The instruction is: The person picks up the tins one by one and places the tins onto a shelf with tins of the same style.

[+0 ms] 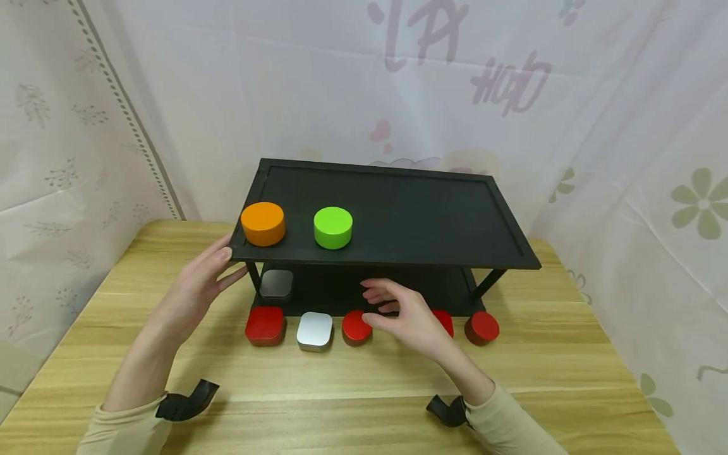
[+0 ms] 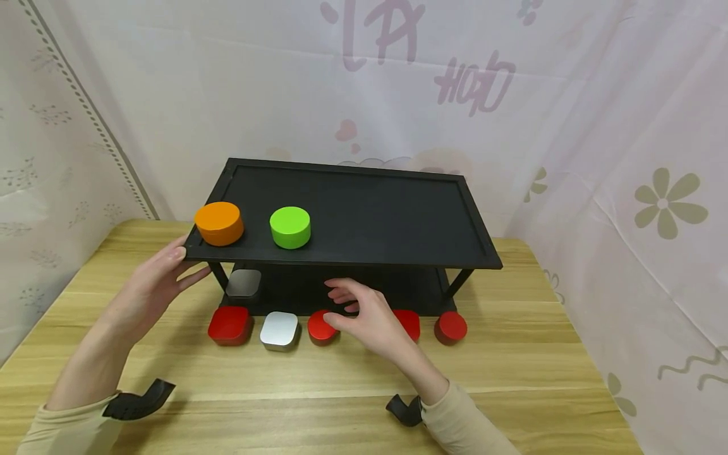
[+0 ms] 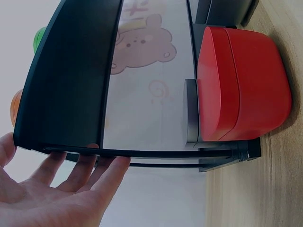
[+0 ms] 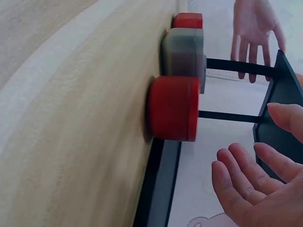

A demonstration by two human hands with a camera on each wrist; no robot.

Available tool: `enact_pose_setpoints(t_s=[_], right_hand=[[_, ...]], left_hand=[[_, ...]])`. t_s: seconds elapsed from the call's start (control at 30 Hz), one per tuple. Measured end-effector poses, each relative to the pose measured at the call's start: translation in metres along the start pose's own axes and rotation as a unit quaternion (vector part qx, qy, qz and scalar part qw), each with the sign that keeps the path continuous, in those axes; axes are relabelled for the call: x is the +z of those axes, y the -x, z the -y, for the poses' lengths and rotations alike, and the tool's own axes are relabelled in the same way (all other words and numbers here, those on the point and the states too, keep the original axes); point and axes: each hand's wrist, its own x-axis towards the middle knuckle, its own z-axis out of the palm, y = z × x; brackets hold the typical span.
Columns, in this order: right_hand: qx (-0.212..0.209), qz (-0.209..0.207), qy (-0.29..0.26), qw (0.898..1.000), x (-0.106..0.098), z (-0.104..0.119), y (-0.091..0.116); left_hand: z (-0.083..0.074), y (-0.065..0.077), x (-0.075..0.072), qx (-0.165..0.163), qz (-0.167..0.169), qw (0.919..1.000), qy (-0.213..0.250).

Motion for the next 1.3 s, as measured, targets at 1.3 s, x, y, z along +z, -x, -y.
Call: enact_pose_setpoints(t_s=[1.3], right_hand=[[0.025, 0.055, 0.106, 0.992, 0.027, -0.019, -0.006]], left_hand=[[0.000, 0.000, 0.001, 0.001, -0.001, 1.0000, -0.006]])
